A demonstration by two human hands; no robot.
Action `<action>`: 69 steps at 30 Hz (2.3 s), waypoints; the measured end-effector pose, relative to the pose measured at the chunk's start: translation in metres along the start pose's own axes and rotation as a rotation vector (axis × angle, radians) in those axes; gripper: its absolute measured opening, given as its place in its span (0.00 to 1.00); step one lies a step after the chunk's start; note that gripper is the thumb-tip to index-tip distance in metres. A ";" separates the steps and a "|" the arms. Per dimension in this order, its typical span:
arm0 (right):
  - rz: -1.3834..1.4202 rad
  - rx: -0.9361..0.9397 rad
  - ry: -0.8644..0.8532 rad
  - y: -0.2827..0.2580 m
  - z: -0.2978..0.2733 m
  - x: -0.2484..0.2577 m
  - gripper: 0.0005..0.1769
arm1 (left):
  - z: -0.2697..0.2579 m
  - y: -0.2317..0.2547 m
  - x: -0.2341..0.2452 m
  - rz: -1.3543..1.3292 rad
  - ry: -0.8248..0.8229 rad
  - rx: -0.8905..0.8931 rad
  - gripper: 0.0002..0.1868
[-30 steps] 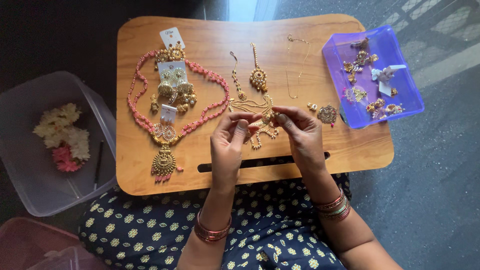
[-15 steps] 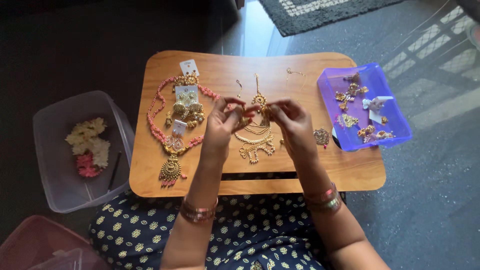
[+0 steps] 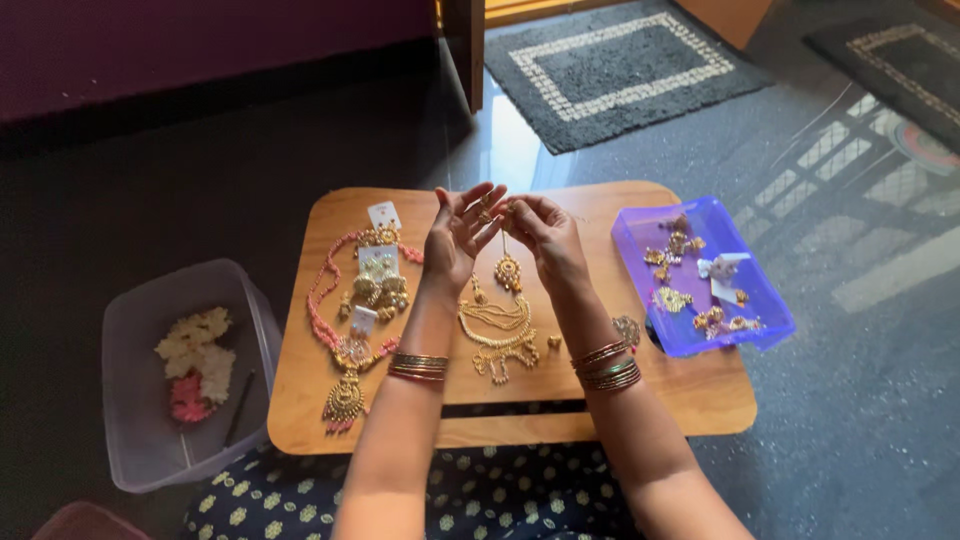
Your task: The person sits on the floor with a lap desk and handles various gold-colored jewelry pieces, including necklaces, earrings, and a maang tikka. They pick up items, examine them, and place them into a purple plastic container or back on the desk.
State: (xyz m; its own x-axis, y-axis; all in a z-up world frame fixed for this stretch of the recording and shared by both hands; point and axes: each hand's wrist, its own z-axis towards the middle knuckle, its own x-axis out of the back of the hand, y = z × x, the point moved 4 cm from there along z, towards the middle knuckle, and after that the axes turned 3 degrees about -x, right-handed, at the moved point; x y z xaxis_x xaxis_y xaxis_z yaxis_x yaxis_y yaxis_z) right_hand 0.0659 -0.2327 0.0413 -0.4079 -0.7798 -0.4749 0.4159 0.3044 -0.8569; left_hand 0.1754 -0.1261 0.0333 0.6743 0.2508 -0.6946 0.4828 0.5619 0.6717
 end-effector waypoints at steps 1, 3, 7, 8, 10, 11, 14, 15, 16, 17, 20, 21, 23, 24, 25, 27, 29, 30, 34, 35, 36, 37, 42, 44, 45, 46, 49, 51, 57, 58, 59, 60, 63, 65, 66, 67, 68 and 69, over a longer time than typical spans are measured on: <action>0.003 -0.010 -0.014 0.004 0.003 0.000 0.12 | 0.003 -0.002 0.003 0.013 0.017 -0.018 0.39; 0.009 -0.035 -0.041 0.011 0.009 -0.001 0.11 | 0.003 -0.009 0.008 0.040 0.055 -0.051 0.40; -0.047 -0.031 -0.052 0.023 0.015 0.011 0.10 | 0.005 -0.019 0.020 -0.068 0.023 -0.058 0.40; -0.041 -0.054 -0.067 0.027 0.017 0.013 0.10 | 0.006 -0.021 0.024 -0.069 0.028 -0.064 0.40; -0.028 -0.067 -0.066 0.031 0.021 0.017 0.10 | 0.007 -0.023 0.029 -0.036 0.030 -0.080 0.41; -0.023 -0.062 -0.047 0.033 0.021 0.019 0.10 | 0.005 -0.025 0.031 -0.006 0.032 -0.087 0.41; -0.012 -0.081 0.015 0.040 0.017 0.023 0.11 | 0.001 -0.029 0.035 -0.010 0.010 -0.097 0.41; -0.009 -0.086 0.034 0.040 0.020 0.023 0.11 | 0.004 -0.027 0.034 -0.025 -0.007 -0.101 0.41; 0.004 -0.085 0.037 0.040 0.022 0.022 0.10 | 0.006 -0.026 0.034 -0.024 -0.008 -0.104 0.42; 0.017 -0.087 0.041 0.042 0.021 0.021 0.10 | 0.005 -0.025 0.035 -0.025 -0.007 -0.107 0.42; -0.036 -0.034 0.080 0.045 0.020 0.024 0.10 | 0.006 -0.026 0.038 -0.041 0.008 -0.101 0.42; -0.069 -0.008 0.096 0.046 0.020 0.025 0.11 | 0.006 -0.026 0.039 -0.049 0.017 -0.098 0.42; -0.074 0.008 0.105 0.053 0.018 0.024 0.11 | 0.005 -0.029 0.042 0.007 0.046 -0.091 0.41; -0.077 0.018 0.109 0.055 0.019 0.023 0.11 | 0.005 -0.031 0.044 0.036 0.058 -0.089 0.41; -0.070 0.021 0.119 0.057 0.019 0.024 0.10 | 0.006 -0.032 0.045 -0.015 0.052 -0.090 0.39; -0.057 0.029 0.138 0.059 0.020 0.025 0.10 | 0.009 -0.034 0.047 -0.116 0.036 -0.093 0.35; -0.060 0.037 0.150 0.059 0.018 0.025 0.10 | 0.013 -0.038 0.047 -0.109 0.027 -0.095 0.25; -0.062 0.040 0.156 0.059 0.017 0.025 0.10 | 0.013 -0.039 0.046 -0.105 0.023 -0.097 0.22; -0.072 0.063 0.186 0.056 0.015 0.024 0.11 | 0.013 -0.043 0.047 -0.071 0.006 -0.075 0.23; -0.069 0.066 0.187 0.057 0.015 0.024 0.11 | 0.012 -0.043 0.047 -0.064 -0.013 -0.073 0.24; -0.067 0.068 0.187 0.057 0.015 0.024 0.11 | 0.012 -0.044 0.048 -0.058 -0.032 -0.071 0.24; -0.064 0.066 0.190 0.058 0.015 0.024 0.11 | 0.012 -0.044 0.048 -0.055 -0.048 -0.071 0.24; -0.048 0.060 0.176 0.061 0.017 0.024 0.10 | 0.014 -0.044 0.048 -0.108 -0.054 -0.056 0.18; -0.009 0.066 0.146 0.061 0.018 0.024 0.10 | 0.012 -0.041 0.048 -0.161 -0.038 -0.040 0.19; 0.011 0.071 0.130 0.061 0.018 0.024 0.10 | 0.011 -0.038 0.047 -0.187 -0.030 -0.033 0.19; 0.031 0.080 0.116 0.061 0.019 0.024 0.10 | 0.010 -0.036 0.046 -0.191 -0.013 -0.030 0.21; 0.079 0.107 0.102 0.061 0.019 0.026 0.10 | 0.007 -0.029 0.042 -0.187 0.028 -0.031 0.27; 0.093 0.128 0.130 0.063 0.020 0.030 0.10 | 0.005 -0.026 0.039 -0.170 0.033 -0.042 0.31; 0.047 0.166 0.139 0.065 0.023 0.037 0.10 | 0.005 -0.023 0.038 -0.163 -0.016 -0.077 0.35; 0.031 0.174 0.135 0.065 0.022 0.037 0.10 | 0.004 -0.024 0.039 -0.165 -0.018 -0.074 0.35; 0.015 0.184 0.129 0.064 0.023 0.036 0.10 | 0.005 -0.026 0.040 -0.167 -0.022 -0.073 0.35; -0.002 0.194 0.123 0.063 0.023 0.036 0.10 | 0.006 -0.027 0.041 -0.168 -0.026 -0.072 0.35; -0.048 0.201 0.128 0.065 0.020 0.036 0.11 | 0.007 -0.032 0.045 -0.149 -0.017 -0.063 0.36; -0.055 0.211 0.159 0.062 0.022 0.040 0.12 | 0.008 -0.036 0.046 -0.193 -0.051 -0.033 0.37; -0.059 0.217 0.175 0.061 0.023 0.043 0.12 | 0.009 -0.038 0.047 -0.215 -0.070 -0.018 0.37; -0.059 0.211 0.177 0.060 0.024 0.044 0.12 | 0.010 -0.040 0.048 -0.210 -0.068 -0.007 0.38; -0.060 0.206 0.179 0.060 0.025 0.046 0.12 | 0.010 -0.042 0.048 -0.205 -0.067 0.004 0.39; -0.059 0.199 0.182 0.061 0.025 0.047 0.12 | 0.010 -0.044 0.049 -0.200 -0.064 0.016 0.39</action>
State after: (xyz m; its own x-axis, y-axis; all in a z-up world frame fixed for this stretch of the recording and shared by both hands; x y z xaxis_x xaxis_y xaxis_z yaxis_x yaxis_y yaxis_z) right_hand 0.0926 -0.2645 -0.0277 -0.5679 -0.6767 -0.4686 0.5312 0.1336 -0.8366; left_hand 0.1924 -0.1460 -0.0272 0.5977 0.0846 -0.7972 0.6192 0.5829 0.5261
